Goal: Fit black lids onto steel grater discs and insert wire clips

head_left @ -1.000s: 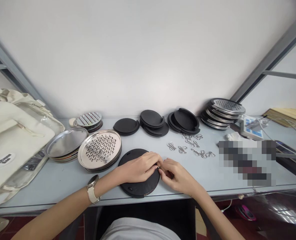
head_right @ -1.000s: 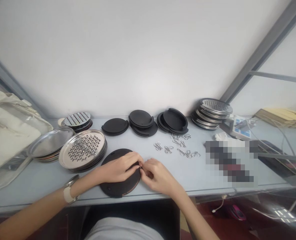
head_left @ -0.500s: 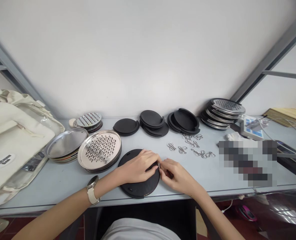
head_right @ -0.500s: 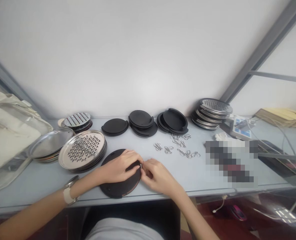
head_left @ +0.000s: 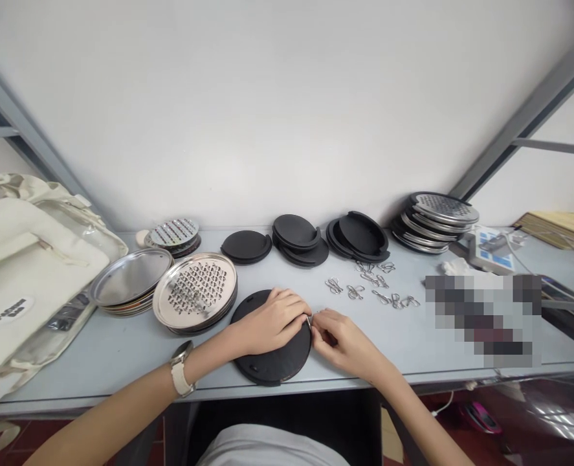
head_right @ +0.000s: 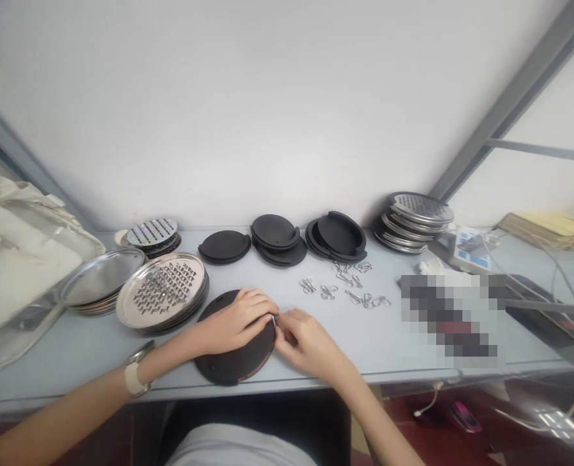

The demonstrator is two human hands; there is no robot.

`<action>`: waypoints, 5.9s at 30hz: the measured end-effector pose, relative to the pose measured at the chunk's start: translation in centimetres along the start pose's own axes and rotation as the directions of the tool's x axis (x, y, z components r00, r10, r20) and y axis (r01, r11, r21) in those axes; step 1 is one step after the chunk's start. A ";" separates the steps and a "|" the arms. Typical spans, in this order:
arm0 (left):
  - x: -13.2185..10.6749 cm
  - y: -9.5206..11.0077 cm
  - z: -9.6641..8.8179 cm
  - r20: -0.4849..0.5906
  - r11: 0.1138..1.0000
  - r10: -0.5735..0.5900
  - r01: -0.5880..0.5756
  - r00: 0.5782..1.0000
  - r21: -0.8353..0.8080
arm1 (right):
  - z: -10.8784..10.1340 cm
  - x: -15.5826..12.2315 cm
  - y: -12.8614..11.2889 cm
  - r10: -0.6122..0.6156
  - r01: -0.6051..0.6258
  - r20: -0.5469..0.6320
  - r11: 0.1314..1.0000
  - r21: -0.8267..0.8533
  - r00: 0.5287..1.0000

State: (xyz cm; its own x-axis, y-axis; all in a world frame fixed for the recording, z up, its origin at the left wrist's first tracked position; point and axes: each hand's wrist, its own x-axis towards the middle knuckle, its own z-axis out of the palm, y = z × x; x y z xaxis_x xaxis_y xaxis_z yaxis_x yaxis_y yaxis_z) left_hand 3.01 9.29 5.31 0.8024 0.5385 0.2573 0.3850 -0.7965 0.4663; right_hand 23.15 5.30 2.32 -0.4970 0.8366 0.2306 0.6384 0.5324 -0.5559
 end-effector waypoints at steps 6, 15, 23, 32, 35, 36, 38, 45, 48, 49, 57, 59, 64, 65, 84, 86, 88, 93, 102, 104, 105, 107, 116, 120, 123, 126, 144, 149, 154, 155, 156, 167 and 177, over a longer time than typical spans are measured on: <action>0.0 -0.1 0.0 -0.019 1.000 0.008 -0.009 1.000 -0.024 | 0.0 0.0 -0.1 -0.012 0.012 -0.002 1.000 0.007 1.000; 0.1 -0.1 0.0 -0.017 1.000 0.019 -0.020 1.000 -0.023 | 0.0 0.0 0.0 -0.001 0.001 -0.003 1.000 0.007 1.000; 0.1 0.0 -0.1 -0.008 0.999 0.015 -0.015 1.000 -0.029 | 0.4 0.2 0.3 0.028 -0.028 -0.019 1.000 0.009 0.999; 0.1 0.2 -0.1 -0.042 1.000 -0.027 0.027 0.999 -0.011 | -0.2 0.0 -0.2 -0.006 0.006 0.009 1.000 0.022 1.000; 0.0 0.3 -0.2 -0.042 0.999 -0.033 0.033 0.999 -0.007 | -0.1 0.1 -0.1 0.012 -0.012 0.001 1.000 0.008 1.000; 0.0 0.3 -0.2 -0.043 0.999 -0.035 0.035 0.998 -0.007 | 0.0 0.1 0.0 0.022 -0.022 -0.006 1.000 0.005 1.000; 0.0 0.3 -0.2 -0.047 0.999 -0.037 0.036 0.998 -0.007 | 0.1 0.2 0.1 0.038 -0.038 -0.017 0.999 0.002 0.999; 0.2 0.1 -0.1 -0.083 1.000 -0.030 0.030 0.996 -0.005 | 0.2 0.1 0.0 0.062 -0.060 -0.031 0.997 0.048 0.998; 0.3 0.3 -0.2 -0.104 0.999 -0.032 0.032 0.994 0.000 | 0.2 -0.1 0.0 0.096 -0.088 -0.062 0.989 0.122 0.993; 0.3 0.3 -0.3 -0.109 0.999 -0.032 0.032 0.994 -0.001 | 0.2 -0.1 0.0 0.105 -0.094 -0.070 0.985 0.146 0.992; 0.2 0.4 -0.2 -0.132 0.998 -0.029 0.020 0.991 -0.067 | 0.0 -0.1 -0.2 0.055 -0.048 -0.065 0.994 0.095 0.996; 0.2 0.4 -0.2 -0.127 0.997 -0.022 0.012 0.992 -0.074 | 0.1 0.0 -0.2 0.051 -0.045 -0.071 0.995 0.086 0.996; 0.2 0.5 -0.3 -0.119 0.997 -0.023 0.014 0.993 -0.075 | 0.1 0.1 -0.1 0.024 -0.022 -0.054 0.999 0.042 0.998; 0.2 0.5 -0.3 -0.114 0.997 -0.028 0.020 0.993 -0.072 | 0.1 0.1 -0.1 0.024 -0.023 -0.051 0.999 0.035 0.998; 0.2 0.6 -0.2 -0.074 1.000 -0.005 0.004 0.997 -0.012 | 0.2 0.4 0.0 0.030 -0.030 -0.045 0.999 -0.011 0.999; 0.2 0.6 -0.2 -0.059 1.000 -0.007 0.007 0.998 0.000 | 0.2 0.3 0.1 0.031 -0.032 -0.041 0.999 -0.009 0.999; 0.3 0.6 -0.2 -0.052 1.000 -0.013 0.014 0.999 0.016 | 0.1 0.2 0.3 0.027 -0.027 -0.037 1.000 -0.001 0.999; 0.3 0.5 -0.1 -0.055 0.999 0.000 0.002 0.998 0.044 | -0.1 0.2 0.3 0.023 -0.022 -0.032 0.999 0.039 0.999; 0.2 0.5 0.0 -0.087 0.997 -0.028 0.034 0.996 0.064 | -0.4 0.0 -0.2 0.051 -0.051 0.000 0.994 0.092 0.999; 0.2 0.5 0.0 -0.091 0.996 -0.038 0.045 0.995 0.075 | -0.4 0.0 -0.3 0.050 -0.050 0.002 0.994 0.099 0.999; 0.2 0.5 0.0 -0.093 0.996 -0.039 0.047 0.995 0.081 | -0.4 0.0 -0.3 0.051 -0.050 0.002 0.994 0.099 0.999; 0.2 0.5 -0.1 -0.092 0.995 -0.034 0.042 0.995 0.090 | -0.3 0.1 -0.3 0.051 -0.051 0.003 0.994 0.098 0.999; 0.2 0.5 -0.1 -0.091 0.999 -0.037 0.040 0.995 0.030 | -0.2 0.0 0.1 0.053 -0.053 0.007 0.995 0.081 0.999; 0.2 0.5 -0.2 -0.092 0.999 -0.048 0.048 0.995 0.002 | -0.3 0.1 0.2 0.053 -0.053 0.008 0.997 0.053 0.999; 0.2 0.5 -0.2 -0.085 1.000 -0.025 0.025 0.996 0.000 | -0.2 0.1 0.2 0.043 -0.043 0.008 0.998 0.045 0.999; 0.2 0.6 -0.2 -0.073 1.000 0.004 -0.003 0.997 0.012 | -0.3 0.1 0.2 0.035 -0.035 0.010 0.999 0.034 0.999; 0.1 0.5 -0.1 -0.069 1.000 -0.005 0.005 0.998 -0.006 | -0.2 0.1 0.2 0.045 -0.045 -0.006 0.998 0.044 0.999; 0.2 0.5 -0.1 -0.067 1.000 -0.024 0.023 0.997 -0.003 | -0.2 0.2 0.2 0.026 -0.026 -0.010 0.999 0.034 1.000; 0.3 0.4 0.0 -0.056 1.000 -0.013 0.014 0.998 0.013 | -0.2 0.1 0.3 0.030 -0.030 0.001 0.999 0.015 1.000; 0.3 0.4 0.0 -0.056 1.000 -0.012 0.013 0.998 0.016 | -0.2 0.1 0.2 0.034 -0.034 0.002 0.999 0.011 0.999; 0.2 0.4 0.0 -0.058 1.000 -0.011 0.013 0.998 0.021 | -0.2 0.1 0.2 0.037 -0.037 0.002 0.999 0.006 0.999; 0.2 0.7 -0.3 -0.042 0.999 -0.012 0.014 0.999 0.047 | -0.3 0.1 0.0 0.021 -0.021 -0.009 1.000 -0.009 1.000; 0.2 0.7 -0.3 -0.022 1.000 0.004 -0.003 1.000 0.028 | -0.2 0.0 0.2 -0.009 0.008 -0.005 1.000 -0.021 1.000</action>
State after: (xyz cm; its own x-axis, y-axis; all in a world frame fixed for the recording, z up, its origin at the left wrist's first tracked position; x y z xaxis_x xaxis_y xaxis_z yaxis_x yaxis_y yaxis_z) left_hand 3.26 8.89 5.94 0.7937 0.5413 0.2774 0.3952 -0.8057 0.4412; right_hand 23.35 5.45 2.36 -0.4997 0.8326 0.2389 0.6463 0.5421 -0.5370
